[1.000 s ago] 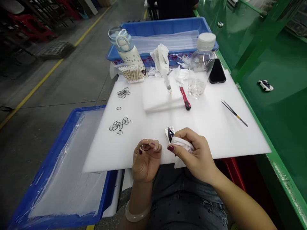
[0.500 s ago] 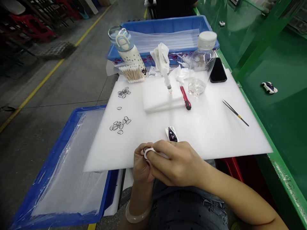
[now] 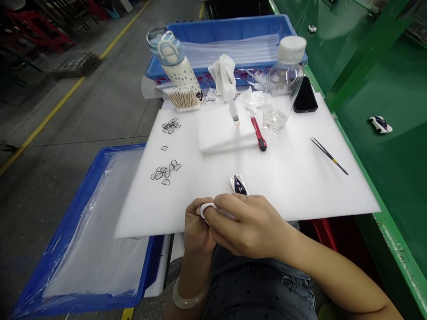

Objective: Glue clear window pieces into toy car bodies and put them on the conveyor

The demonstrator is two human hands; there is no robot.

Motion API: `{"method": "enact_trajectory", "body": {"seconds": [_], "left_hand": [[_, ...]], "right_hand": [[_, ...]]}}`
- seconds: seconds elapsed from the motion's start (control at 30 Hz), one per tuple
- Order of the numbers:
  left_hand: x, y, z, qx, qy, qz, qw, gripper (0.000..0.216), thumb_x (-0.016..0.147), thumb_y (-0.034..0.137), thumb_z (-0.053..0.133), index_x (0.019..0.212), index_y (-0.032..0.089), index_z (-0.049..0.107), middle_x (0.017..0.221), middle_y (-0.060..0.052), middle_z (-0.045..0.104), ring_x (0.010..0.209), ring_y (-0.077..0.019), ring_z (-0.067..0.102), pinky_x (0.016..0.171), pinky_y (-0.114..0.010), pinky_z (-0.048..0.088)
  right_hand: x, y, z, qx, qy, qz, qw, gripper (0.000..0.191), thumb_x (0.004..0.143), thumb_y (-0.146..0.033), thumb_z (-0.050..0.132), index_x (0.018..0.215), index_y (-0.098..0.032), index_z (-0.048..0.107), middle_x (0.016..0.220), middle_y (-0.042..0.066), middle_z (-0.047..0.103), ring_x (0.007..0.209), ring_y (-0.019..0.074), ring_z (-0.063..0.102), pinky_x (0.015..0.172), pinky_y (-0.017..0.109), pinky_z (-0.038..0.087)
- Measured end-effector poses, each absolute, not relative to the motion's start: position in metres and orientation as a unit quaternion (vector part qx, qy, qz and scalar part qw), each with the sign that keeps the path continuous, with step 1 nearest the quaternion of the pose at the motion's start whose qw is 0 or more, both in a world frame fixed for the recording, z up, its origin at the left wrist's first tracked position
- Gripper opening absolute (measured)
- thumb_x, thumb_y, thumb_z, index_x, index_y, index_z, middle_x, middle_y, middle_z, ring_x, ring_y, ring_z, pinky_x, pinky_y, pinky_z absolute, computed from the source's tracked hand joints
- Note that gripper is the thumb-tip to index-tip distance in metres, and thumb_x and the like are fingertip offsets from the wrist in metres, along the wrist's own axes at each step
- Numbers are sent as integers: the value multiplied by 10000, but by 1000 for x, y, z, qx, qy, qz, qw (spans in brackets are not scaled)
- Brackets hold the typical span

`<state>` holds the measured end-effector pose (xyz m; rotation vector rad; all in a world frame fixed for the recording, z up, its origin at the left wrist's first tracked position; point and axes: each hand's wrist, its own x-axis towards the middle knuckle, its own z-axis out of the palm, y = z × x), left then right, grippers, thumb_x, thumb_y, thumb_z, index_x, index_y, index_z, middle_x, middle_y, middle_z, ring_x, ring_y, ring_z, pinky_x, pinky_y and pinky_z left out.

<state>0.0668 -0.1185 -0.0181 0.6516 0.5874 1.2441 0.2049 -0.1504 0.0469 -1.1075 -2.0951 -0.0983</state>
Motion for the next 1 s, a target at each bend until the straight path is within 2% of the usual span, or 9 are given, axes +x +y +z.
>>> {"method": "enact_trajectory", "body": {"seconds": [0.2, 0.33, 0.43, 0.57, 0.73, 0.87, 1.0], "left_hand": [[71, -119, -16, 295, 258, 573, 720, 175, 632, 302, 925, 731, 260, 786, 710, 22, 766, 658, -84, 720, 660, -113, 589], [71, -119, -15, 299, 256, 570, 722, 189, 625, 308, 928, 741, 248, 791, 693, 2, 765, 624, -98, 716, 605, -123, 592], [70, -119, -16, 302, 255, 566, 723, 190, 635, 326, 923, 747, 242, 794, 682, -7, 762, 608, -101, 709, 585, -131, 593], [70, -119, -15, 303, 258, 567, 722, 181, 634, 315, 923, 744, 256, 792, 681, -2, 760, 584, -102, 701, 572, -148, 598], [70, -119, -14, 294, 270, 573, 716, 214, 592, 327, 940, 725, 261, 785, 660, 24, 750, 559, -79, 687, 580, -127, 586], [71, -120, -13, 290, 281, 579, 708, 212, 596, 337, 938, 721, 265, 783, 687, 24, 760, 606, -84, 710, 621, -122, 586], [70, -120, -15, 297, 284, 573, 709, 208, 584, 328, 943, 703, 270, 783, 661, 3, 754, 547, -110, 696, 532, -151, 582]], "right_hand": [[216, -154, 46, -431, -826, -27, 362, 192, 971, -158, 477, 1016, -107, 657, 801, 53, 643, 671, 109, 615, 530, 230, 473], [237, -155, 49, -478, -778, -48, 405, 132, 896, -137, 617, 1007, -172, 679, 864, 50, 638, 627, 92, 575, 534, 223, 476], [245, -155, 53, -517, -725, -76, 448, 218, 837, -86, 681, 1010, -218, 696, 867, 42, 629, 589, 84, 543, 506, 225, 456], [232, -154, 50, -487, -742, -21, 460, 161, 858, -85, 643, 991, -159, 693, 853, 48, 602, 602, 74, 547, 515, 206, 455], [212, -149, 41, -440, -797, 6, 414, 181, 933, -153, 554, 1072, -132, 668, 881, 62, 618, 681, 99, 577, 554, 218, 473], [217, -152, 45, -424, -829, 8, 364, 182, 949, -194, 522, 1047, -131, 662, 851, 62, 625, 678, 118, 600, 523, 231, 456], [232, -159, 56, -470, -802, 5, 367, 153, 913, -163, 584, 1045, -178, 660, 911, 55, 637, 643, 90, 574, 549, 222, 467]]}}
